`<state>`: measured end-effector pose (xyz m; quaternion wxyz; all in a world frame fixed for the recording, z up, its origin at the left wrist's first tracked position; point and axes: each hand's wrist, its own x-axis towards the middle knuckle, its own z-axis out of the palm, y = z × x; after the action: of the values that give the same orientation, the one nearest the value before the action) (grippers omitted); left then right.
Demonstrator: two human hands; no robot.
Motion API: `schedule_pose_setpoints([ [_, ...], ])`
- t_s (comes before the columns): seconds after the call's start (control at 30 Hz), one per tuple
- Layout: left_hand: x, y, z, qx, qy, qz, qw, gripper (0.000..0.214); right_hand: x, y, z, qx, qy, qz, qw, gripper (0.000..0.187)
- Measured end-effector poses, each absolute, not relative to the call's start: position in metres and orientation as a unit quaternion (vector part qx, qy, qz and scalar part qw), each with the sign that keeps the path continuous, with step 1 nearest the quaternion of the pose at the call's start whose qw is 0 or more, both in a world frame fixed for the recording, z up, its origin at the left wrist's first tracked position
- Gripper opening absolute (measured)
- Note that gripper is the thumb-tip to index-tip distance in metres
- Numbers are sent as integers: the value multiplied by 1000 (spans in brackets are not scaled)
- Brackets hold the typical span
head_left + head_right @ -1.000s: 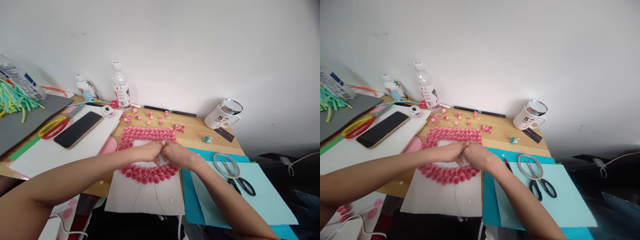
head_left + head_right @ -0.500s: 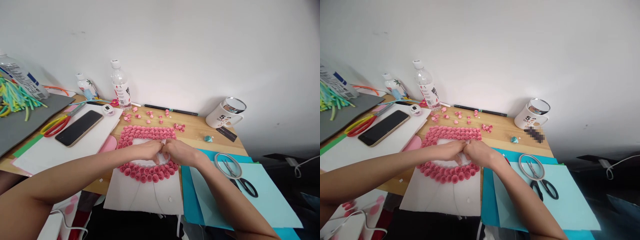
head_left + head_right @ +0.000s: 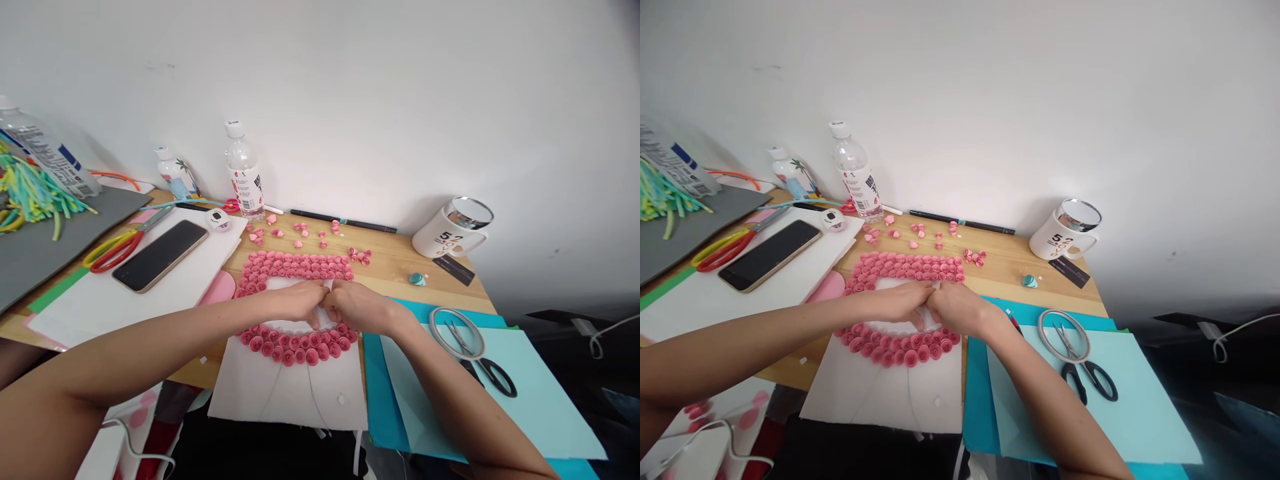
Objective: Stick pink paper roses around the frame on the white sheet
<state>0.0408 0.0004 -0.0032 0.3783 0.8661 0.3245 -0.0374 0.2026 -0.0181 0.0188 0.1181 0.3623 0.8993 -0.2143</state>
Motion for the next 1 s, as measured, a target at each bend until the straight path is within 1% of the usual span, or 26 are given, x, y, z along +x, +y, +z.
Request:
schedule_pose_setpoints([
  [0.13, 42, 0, -3, 864, 332, -56, 374, 32, 205, -18, 19, 364, 900, -214, 108, 26],
  [0.33, 42, 1, -6, 852, 344, -45, 392, 32, 203, -19, 21, 366, 899, -209, 121, 28],
  [0.47, 41, -1, -6, 854, 352, -43, 380, 31, 202, -19, 22, 354, 902, -219, 118, 26],
  [0.6, 41, -8, -6, 834, 386, -38, 391, 22, 207, -17, 25, 369, 899, -212, 106, 27],
  [0.73, 44, -19, -8, 811, 402, 25, 425, 10, 216, -14, 27, 401, 897, -170, 74, 28],
  [0.87, 50, -26, -10, 838, 384, 48, 384, 6, 220, -13, 25, 428, 891, -146, 48, 26],
  [1.0, 55, -28, -8, 847, 384, 39, 366, 13, 216, -14, 25, 421, 893, -148, 60, 24],
])
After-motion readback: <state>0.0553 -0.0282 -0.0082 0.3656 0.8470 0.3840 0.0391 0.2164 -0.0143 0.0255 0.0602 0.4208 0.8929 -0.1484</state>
